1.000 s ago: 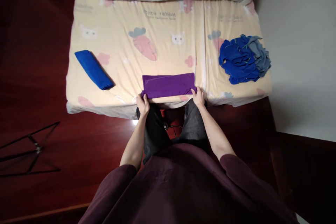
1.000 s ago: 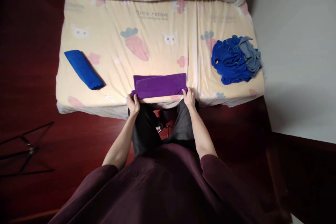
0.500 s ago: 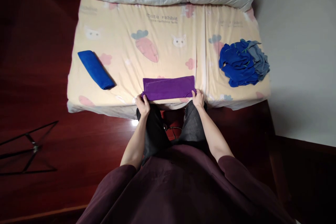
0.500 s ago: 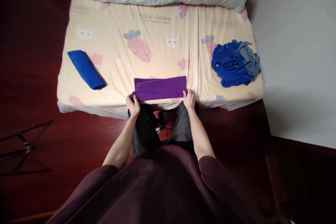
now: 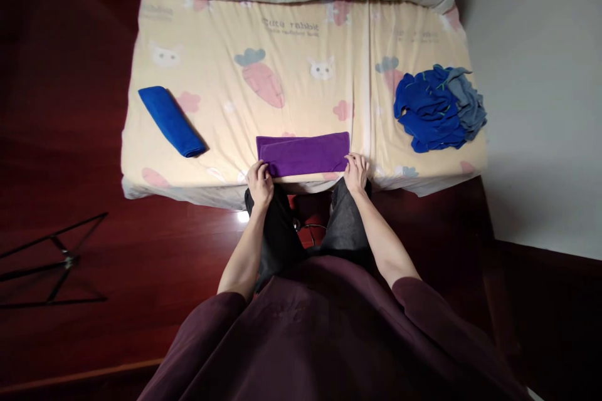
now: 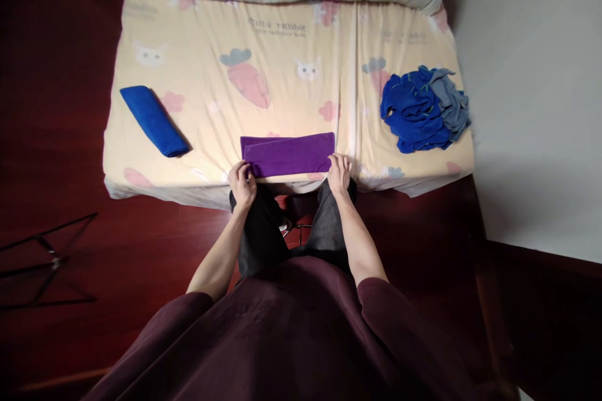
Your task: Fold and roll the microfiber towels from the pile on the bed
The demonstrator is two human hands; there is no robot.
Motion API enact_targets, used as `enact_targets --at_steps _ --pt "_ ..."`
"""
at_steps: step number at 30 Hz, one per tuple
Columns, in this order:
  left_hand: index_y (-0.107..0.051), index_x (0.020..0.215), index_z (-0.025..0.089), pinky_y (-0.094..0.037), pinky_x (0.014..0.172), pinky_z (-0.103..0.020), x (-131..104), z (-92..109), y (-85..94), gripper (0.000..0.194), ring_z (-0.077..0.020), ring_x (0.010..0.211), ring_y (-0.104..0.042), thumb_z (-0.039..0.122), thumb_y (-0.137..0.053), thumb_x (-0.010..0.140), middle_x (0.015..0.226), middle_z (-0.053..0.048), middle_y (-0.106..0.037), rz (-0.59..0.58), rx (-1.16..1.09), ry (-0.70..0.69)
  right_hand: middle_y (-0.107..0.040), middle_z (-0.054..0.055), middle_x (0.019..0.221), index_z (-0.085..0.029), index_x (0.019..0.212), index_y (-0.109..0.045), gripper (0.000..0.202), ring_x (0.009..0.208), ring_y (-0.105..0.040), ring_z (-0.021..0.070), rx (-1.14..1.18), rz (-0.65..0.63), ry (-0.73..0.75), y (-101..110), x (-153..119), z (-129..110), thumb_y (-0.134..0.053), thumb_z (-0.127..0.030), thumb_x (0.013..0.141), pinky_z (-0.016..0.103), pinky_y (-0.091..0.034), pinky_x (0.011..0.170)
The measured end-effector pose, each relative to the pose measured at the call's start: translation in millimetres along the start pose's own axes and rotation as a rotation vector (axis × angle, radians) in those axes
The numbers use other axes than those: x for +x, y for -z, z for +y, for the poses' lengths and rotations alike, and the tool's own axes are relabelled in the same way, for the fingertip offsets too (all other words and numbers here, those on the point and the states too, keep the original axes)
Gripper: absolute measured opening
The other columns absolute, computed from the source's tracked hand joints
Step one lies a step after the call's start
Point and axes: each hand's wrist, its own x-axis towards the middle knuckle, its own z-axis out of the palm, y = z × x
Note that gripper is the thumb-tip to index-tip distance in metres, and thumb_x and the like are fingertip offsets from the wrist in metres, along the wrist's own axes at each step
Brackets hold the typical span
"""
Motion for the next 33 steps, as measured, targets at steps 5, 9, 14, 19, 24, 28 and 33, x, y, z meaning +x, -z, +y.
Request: enact_targets --at_steps 5,9,14,19,24,28,33 --pt "-0.062 0.148 0.02 -0.023 0.134 -0.053 1.1 7.9 3.1 0.049 -0.03 0.157 -0.043 0.036 -0.053 0.102 0.159 -0.013 -0.058 -0.206 0.031 -0.112 -0.067 0.014 0.148 -0.015 0.134 -0.074 0.042 0.14 -0.055 0.0302 -0.007 -0.091 0.069 -4.0 1.0 -2.8 -0.047 -0.014 0.102 0.052 -0.038 0.123" --pt "-0.055 0.157 0.018 -0.015 0.137 -0.052 4.8 6.0 1.7 0.065 -0.0301 0.16 -0.038 0.038 -0.059 0.095 0.166 -0.011 -0.051 -0.256 0.071 -0.133 -0.062 0.017 0.155 -0.012 0.144 -0.068 0.048 0.144 -0.051 0.0329 -0.026 -0.121 0.068 -7.4 3.1 -4.0 -0.057 -0.036 0.104 0.055 -0.036 0.124" --pt "-0.05 0.161 0.016 -0.015 0.138 -0.052 8.0 3.0 -2.5 0.076 -0.0306 0.162 -0.034 0.03 -0.057 0.087 0.17 -0.011 -0.045 -0.288 0.112 -0.105 -0.054 0.018 0.162 -0.01 0.153 -0.06 0.065 0.15 -0.045 0.0342 -0.06 -0.181 0.09 -5.6 3.1 -3.6 -0.067 -0.041 0.097 0.055 -0.032 0.126" --pt "-0.05 0.161 0.012 -0.015 0.138 -0.052 8.5 2.1 -5.4 0.074 -0.0297 0.163 -0.033 0.022 -0.053 0.088 0.169 -0.013 -0.046 -0.306 0.152 -0.104 -0.051 0.014 0.165 -0.01 0.156 -0.056 0.066 0.151 -0.042 0.0335 -0.097 -0.215 0.094 -8.8 6.9 -3.7 -0.064 -0.023 0.092 0.056 -0.026 0.129" --pt "-0.059 0.153 0.012 -0.015 0.136 -0.056 18.5 4.2 -2.9 0.064 -0.0324 0.158 -0.042 0.017 -0.047 0.091 0.162 -0.016 -0.054 -0.342 0.219 -0.122 -0.057 0.012 0.161 -0.013 0.15 -0.063 0.057 0.146 -0.047 0.0305 -0.079 -0.191 0.039 -7.0 8.0 -8.0 -0.049 -0.01 0.095 0.053 -0.03 0.125" --pt "-0.068 0.14 0.017 -0.017 0.133 -0.062 32.0 8.8 8.4 0.055 -0.035 0.146 -0.056 0.012 -0.05 0.088 0.15 -0.019 -0.065 -0.377 0.207 -0.178 -0.06 0.015 0.157 -0.012 0.145 -0.066 0.054 0.143 -0.05 0.0308 -0.056 -0.161 0.043 0.5 -1.4 -12.0 -0.045 -0.006 0.096 0.054 -0.033 0.123" --pt "-0.073 0.127 0.018 -0.03 0.128 -0.06 35.9 9.7 27.1 0.049 -0.0361 0.124 -0.07 0.01 -0.058 0.081 0.126 -0.021 -0.076 -0.457 0.247 -0.183 -0.071 0.018 0.139 -0.011 0.138 -0.066 0.042 0.136 -0.056 0.0303 -0.028 -0.099 0.026 5.3 -13.2 -7.6 -0.05 -0.012 0.099 0.05 -0.037 0.12"
